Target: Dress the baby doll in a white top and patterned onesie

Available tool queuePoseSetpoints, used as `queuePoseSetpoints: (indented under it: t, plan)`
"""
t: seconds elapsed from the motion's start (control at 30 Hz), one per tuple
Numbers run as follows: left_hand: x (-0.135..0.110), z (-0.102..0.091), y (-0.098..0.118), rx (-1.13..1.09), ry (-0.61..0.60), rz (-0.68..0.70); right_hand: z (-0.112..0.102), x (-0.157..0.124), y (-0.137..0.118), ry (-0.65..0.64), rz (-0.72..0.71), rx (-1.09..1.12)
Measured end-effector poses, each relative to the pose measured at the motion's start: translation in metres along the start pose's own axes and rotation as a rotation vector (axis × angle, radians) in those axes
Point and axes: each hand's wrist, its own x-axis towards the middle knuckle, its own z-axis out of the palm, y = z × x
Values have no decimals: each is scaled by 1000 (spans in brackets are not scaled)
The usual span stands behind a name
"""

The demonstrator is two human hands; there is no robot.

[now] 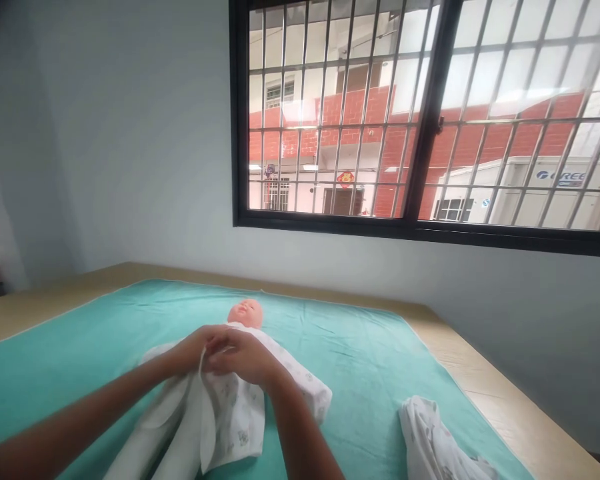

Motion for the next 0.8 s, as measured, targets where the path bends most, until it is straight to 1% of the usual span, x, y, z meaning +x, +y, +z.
queuePoseSetpoints:
  t: [0.07,0.13,0.2,0.27,0.33,0.37,0.4,0.47,0.53,0.6,0.63,0.7,0.77,0.8]
  plan:
    - [-12,-3,-6,-50,24,7,6,3,6,47,23,-113]
    - [-24,-6,-19,-68,106,-27,18,6,11,133,28,-347]
    - [-37,-8,-35,-72,188,-98,36,8,16,237,-39,-649]
    - [-50,-8,-47,-101,242,-208,57,8,21,311,-142,-925]
    - [-63,-6,-50,-138,248,-308,77,6,26,334,-193,-1064]
    - [-70,-4,-49,-143,240,-329,85,4,30,340,-191,-1082]
    - [-77,-3,-46,-132,229,-321,90,1,33,344,-183,-1079]
    - [-89,-1,-38,-72,214,-259,92,-8,43,318,-173,-1062]
    - [-98,-5,-34,-18,208,-216,87,-23,56,259,-151,-1066]
    - [-103,-13,-40,-11,174,-230,78,-42,71,224,-129,-1052]
    - [-104,-18,-48,-24,153,-251,74,-53,78,244,-136,-1034]
    - [-103,-25,-71,-74,137,-285,68,-73,91,387,-177,-993]
    - [-99,-25,-101,-129,178,-295,66,-86,101,552,-195,-951]
    - [-96,-22,-116,-138,222,-301,65,-89,104,605,-177,-926]
